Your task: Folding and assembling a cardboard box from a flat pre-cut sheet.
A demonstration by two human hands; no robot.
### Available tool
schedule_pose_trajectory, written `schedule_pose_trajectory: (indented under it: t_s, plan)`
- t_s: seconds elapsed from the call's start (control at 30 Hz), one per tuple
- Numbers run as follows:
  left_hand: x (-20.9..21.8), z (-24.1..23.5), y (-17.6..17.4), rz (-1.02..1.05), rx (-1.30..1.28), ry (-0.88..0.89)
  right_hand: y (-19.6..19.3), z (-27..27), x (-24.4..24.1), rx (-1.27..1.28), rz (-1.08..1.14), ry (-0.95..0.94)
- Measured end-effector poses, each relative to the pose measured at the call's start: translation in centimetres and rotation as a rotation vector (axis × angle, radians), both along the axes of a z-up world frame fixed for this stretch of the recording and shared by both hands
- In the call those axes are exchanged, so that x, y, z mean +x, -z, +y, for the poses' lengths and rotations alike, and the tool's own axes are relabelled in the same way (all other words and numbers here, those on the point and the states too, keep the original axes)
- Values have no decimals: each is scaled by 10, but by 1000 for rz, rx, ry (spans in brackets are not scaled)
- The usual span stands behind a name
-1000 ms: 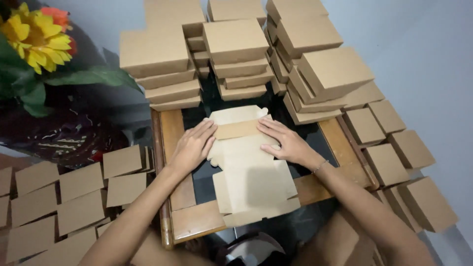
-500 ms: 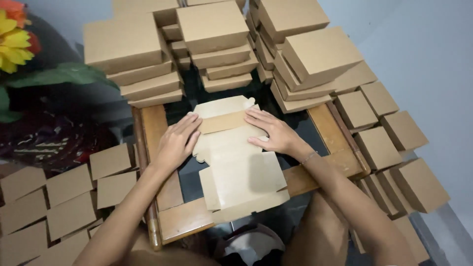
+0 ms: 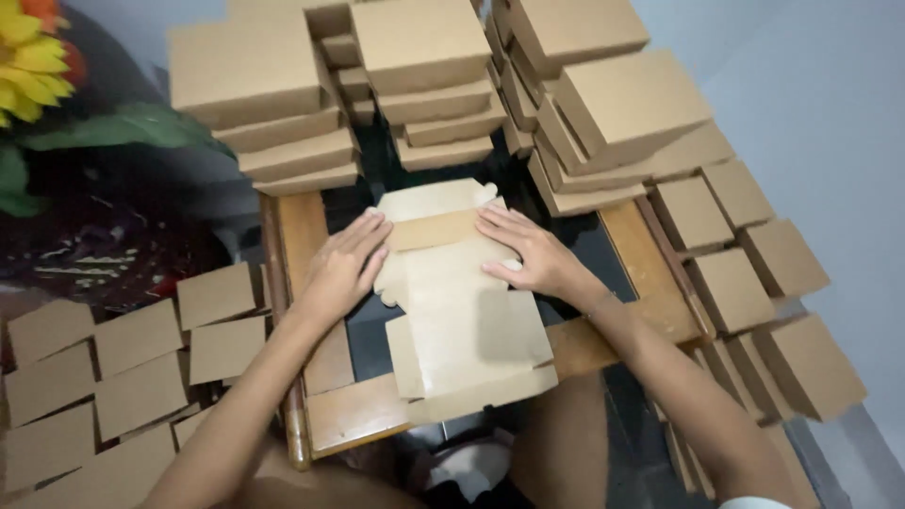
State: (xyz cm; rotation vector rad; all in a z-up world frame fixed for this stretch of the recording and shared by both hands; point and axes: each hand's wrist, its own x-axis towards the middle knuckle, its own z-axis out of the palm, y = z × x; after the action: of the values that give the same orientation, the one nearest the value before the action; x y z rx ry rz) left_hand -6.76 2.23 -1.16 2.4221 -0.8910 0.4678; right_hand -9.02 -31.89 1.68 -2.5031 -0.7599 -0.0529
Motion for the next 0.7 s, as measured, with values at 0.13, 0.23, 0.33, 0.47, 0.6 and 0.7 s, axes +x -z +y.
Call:
schedule_pose_trajectory:
  t_s: [0.13,0.23,0.33,0.47,0.6,0.7]
  plan:
    - [0,-1,1,2,3,-27,-4,1,-4,4,-8,-11]
    - [-2,-3,0,7,10,-53,3,-2,3,3,-22,-23]
    - [-3,-5,-6,73,-6,-58,10,-4,11,55,-2,-38]
    - [-9,-7,-11,102,-33,-51,16,-5,11,114,13,-68]
    - [-7,-6,-12,178,-45,-70,16,-5,13,97,14,-59]
    - [-13,-3,-16,279,-45,-106,13,-3,11,76,3,-63]
